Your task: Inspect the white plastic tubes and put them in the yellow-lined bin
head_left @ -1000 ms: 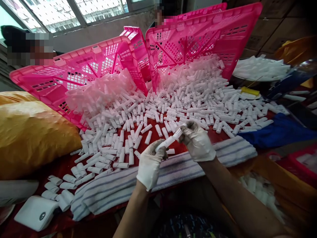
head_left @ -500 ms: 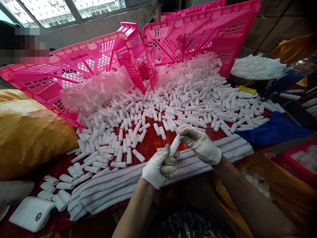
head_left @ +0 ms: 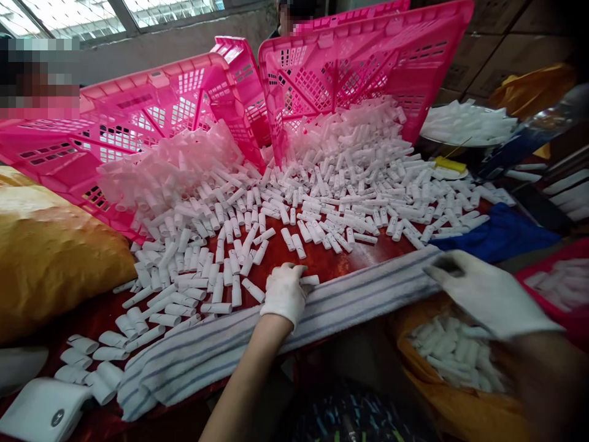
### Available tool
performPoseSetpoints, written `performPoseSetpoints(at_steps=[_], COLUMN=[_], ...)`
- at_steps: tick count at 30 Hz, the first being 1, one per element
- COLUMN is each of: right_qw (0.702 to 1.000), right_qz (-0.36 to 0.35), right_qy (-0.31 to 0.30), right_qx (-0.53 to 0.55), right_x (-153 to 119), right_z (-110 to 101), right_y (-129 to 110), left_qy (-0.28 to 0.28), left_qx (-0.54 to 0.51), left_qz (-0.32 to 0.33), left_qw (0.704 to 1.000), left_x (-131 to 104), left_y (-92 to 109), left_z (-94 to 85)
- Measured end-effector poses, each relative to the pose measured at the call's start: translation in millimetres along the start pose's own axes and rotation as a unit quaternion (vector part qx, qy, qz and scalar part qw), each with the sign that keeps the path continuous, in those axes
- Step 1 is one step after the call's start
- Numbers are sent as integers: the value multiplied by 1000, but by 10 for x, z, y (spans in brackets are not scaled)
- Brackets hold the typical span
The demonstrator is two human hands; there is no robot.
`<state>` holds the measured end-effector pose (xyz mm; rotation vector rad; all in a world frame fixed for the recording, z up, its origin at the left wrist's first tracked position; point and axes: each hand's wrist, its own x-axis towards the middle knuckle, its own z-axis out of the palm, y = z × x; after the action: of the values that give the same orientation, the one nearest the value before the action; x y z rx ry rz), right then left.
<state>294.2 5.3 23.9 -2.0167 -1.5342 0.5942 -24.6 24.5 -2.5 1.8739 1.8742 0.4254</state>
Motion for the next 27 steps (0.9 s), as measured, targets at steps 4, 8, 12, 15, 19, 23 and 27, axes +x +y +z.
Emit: performPoseSetpoints(at_steps=[4, 8, 12, 15, 19, 23, 27], right_qw=[989, 979, 993, 929, 863, 827, 781], right_qz=[-47, -85, -86, -104, -115, -86, -21], right_qy=[-8, -44, -50, -105, -152, -100, -139], right_qx=[-139, -179, 65, 339, 467, 546, 609], right_x=[458, 797, 586, 278, 106, 171, 114], right_z=[465, 960, 1029, 946, 861, 840, 990], right_y=[-373, -591, -598, -751, -1035, -1150, -1147], left_qy=[-36, 37, -6, -44, -42, -10, 60], left_qx=[25, -221, -416, -443, -428, -391, -416], left_qz=[17, -8, -47, -49, -37, -22, -49], left_qw=[999, 974, 908, 894, 902, 920, 906], left_x=[131, 48, -104, -169, -189, -182, -144], left_y=[-118, -78, 106, 268, 320, 223, 187], left_z=[84, 96, 38, 1, 32, 102, 91])
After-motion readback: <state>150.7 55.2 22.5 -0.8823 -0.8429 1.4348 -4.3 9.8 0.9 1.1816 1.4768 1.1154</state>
